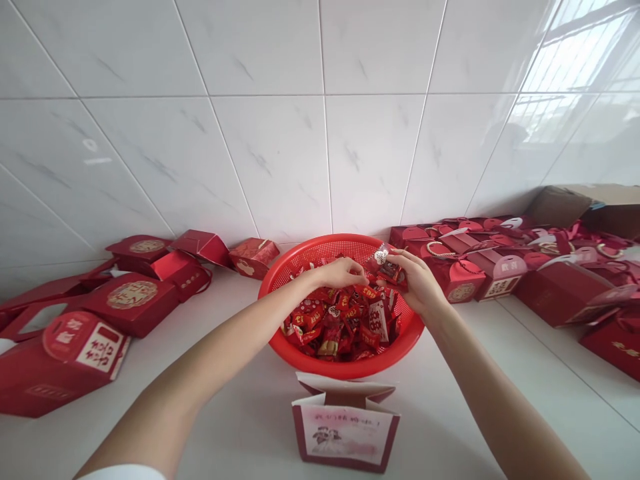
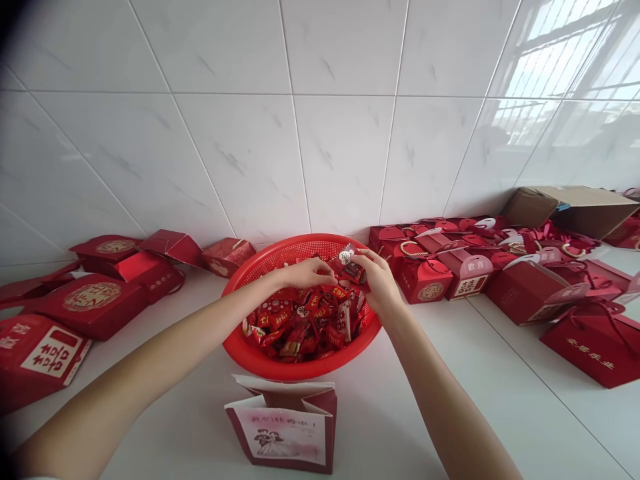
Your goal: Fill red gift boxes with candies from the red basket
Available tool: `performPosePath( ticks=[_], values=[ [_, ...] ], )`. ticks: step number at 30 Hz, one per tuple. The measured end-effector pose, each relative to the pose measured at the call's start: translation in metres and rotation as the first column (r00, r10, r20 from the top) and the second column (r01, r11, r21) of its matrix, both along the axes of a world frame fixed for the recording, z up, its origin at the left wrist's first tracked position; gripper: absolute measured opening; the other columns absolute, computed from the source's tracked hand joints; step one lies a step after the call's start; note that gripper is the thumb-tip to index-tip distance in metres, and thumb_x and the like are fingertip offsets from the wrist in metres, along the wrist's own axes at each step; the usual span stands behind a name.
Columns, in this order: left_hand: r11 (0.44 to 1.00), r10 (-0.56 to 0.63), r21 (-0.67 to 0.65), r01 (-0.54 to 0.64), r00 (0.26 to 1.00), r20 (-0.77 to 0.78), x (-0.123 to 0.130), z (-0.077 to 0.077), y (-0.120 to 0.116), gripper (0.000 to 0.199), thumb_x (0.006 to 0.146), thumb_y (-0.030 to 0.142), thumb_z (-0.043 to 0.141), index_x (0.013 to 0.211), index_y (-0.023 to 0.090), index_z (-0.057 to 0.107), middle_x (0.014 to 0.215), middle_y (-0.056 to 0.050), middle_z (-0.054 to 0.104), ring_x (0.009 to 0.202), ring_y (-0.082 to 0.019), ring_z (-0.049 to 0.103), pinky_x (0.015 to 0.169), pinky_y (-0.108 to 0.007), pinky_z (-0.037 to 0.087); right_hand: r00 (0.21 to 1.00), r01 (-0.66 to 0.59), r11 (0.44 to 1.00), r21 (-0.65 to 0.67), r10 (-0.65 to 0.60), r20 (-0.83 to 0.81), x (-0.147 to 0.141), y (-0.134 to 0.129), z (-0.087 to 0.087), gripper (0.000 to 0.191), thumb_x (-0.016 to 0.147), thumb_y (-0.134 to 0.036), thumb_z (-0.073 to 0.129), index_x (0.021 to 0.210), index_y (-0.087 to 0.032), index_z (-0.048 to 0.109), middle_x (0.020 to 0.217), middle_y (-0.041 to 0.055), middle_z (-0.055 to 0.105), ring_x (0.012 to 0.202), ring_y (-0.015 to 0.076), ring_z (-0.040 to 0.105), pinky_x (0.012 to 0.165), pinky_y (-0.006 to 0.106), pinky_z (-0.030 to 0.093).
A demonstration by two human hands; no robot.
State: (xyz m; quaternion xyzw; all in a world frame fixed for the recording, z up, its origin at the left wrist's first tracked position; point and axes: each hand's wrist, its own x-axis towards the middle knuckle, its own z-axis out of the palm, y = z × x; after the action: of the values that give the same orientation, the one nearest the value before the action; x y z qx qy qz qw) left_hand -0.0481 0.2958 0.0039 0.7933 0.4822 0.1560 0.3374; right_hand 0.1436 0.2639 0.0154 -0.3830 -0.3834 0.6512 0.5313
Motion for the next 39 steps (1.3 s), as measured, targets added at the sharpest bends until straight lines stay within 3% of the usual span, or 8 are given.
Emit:
performPosePath(
  ticks=[7,11,16,18,21,27,35,39],
  values=[
    [0.985,0.080,-0.169,-0.038,0.966,0.246,0.000,0.011,-0.001,0.029,0.077,0.046,0.075,0.084,0.017,0.075,0.080,-0.001,0.072,0.075,-0.018,0.062,0.070,-0.029,0.047,0.998,-0.039,0.998,-0.041,0.038,-0.042,0.001,0.001,0.002,0.007,0.072,-0.020,0.074,0.077,-0.020,0.068,0.072,0.0006,0.070,0.064,0.0152,0.064,0.053,0.026,0.061],
    [0.949,0.248,-0.292,-0.118,0.853,0.460,0.000,0.030,-0.010,0.031,0.082,0.048,0.073,0.087,0.017,0.074,0.094,-0.006,0.075,0.089,-0.020,0.066,0.079,-0.031,0.051,0.996,-0.063,0.992,-0.110,0.055,-0.077,0.001,0.000,0.004,0.003,0.077,-0.021,0.070,0.075,-0.018,0.069,0.072,0.0017,0.069,0.065,0.0140,0.064,0.053,0.023,0.060],
    [0.853,0.453,-0.486,-0.190,0.732,0.509,-0.004,0.048,-0.029,0.020,0.088,0.038,0.068,0.090,0.018,0.072,0.092,-0.005,0.070,0.083,-0.015,0.063,0.075,-0.028,0.054,0.992,-0.080,0.991,-0.109,0.069,-0.105,0.001,0.000,0.003,0.003,0.077,-0.019,0.072,0.076,-0.018,0.069,0.073,0.0014,0.069,0.067,0.0139,0.065,0.055,0.023,0.061],
    [0.860,0.455,-0.473,-0.190,0.706,0.542,-0.007,0.049,-0.039,0.011,0.083,0.027,0.071,0.091,0.018,0.071,0.095,-0.004,0.068,0.084,-0.014,0.063,0.075,-0.028,0.055,0.991,-0.097,0.990,-0.104,0.087,-0.104,0.002,0.002,0.002,0.004,0.077,-0.020,0.073,0.076,-0.018,0.069,0.073,0.0018,0.069,0.066,0.0142,0.065,0.055,0.023,0.061],
    [0.895,0.411,-0.392,-0.215,0.739,0.534,-0.012,0.047,-0.051,0.023,0.072,0.013,0.074,0.094,0.018,0.071,0.091,-0.002,0.067,0.084,-0.014,0.064,0.073,-0.026,0.055,0.990,-0.118,0.986,-0.119,0.107,-0.095,0.003,0.004,0.000,0.005,0.078,-0.019,0.073,0.076,-0.018,0.068,0.075,0.0034,0.071,0.065,0.0155,0.066,0.056,0.025,0.061],
    [0.925,0.371,-0.269,-0.269,0.791,0.487,-0.019,0.039,-0.052,0.032,0.064,0.007,0.074,0.094,0.017,0.071,0.085,-0.001,0.068,0.075,-0.014,0.064,0.067,-0.027,0.056,0.988,-0.121,0.987,-0.108,0.109,-0.110,0.002,0.003,0.000,0.005,0.080,-0.019,0.071,0.076,-0.019,0.068,0.075,0.0032,0.070,0.068,0.0168,0.066,0.060,0.028,0.063],
    [0.908,0.412,-0.236,-0.346,0.640,0.648,-0.015,0.042,-0.053,0.032,0.061,0.004,0.077,0.091,0.016,0.072,0.100,-0.004,0.067,0.078,-0.012,0.065,0.077,-0.030,0.059,0.989,-0.123,0.990,-0.065,0.117,-0.090,0.000,0.003,-0.002,0.010,0.072,-0.023,0.077,0.076,-0.021,0.068,0.077,0.0020,0.070,0.073,0.0175,0.065,0.062,0.030,0.063],
    [0.912,0.395,-0.196,-0.361,0.635,0.664,-0.014,0.041,-0.055,0.041,0.061,0.011,0.082,0.100,0.017,0.071,0.104,-0.005,0.068,0.080,-0.012,0.066,0.085,-0.033,0.057,0.988,-0.136,0.988,-0.067,0.131,-0.080,-0.001,0.001,0.000,0.008,0.070,-0.021,0.075,0.071,-0.021,0.068,0.076,0.0018,0.070,0.074,0.0173,0.065,0.060,0.029,0.062]
  ],
)
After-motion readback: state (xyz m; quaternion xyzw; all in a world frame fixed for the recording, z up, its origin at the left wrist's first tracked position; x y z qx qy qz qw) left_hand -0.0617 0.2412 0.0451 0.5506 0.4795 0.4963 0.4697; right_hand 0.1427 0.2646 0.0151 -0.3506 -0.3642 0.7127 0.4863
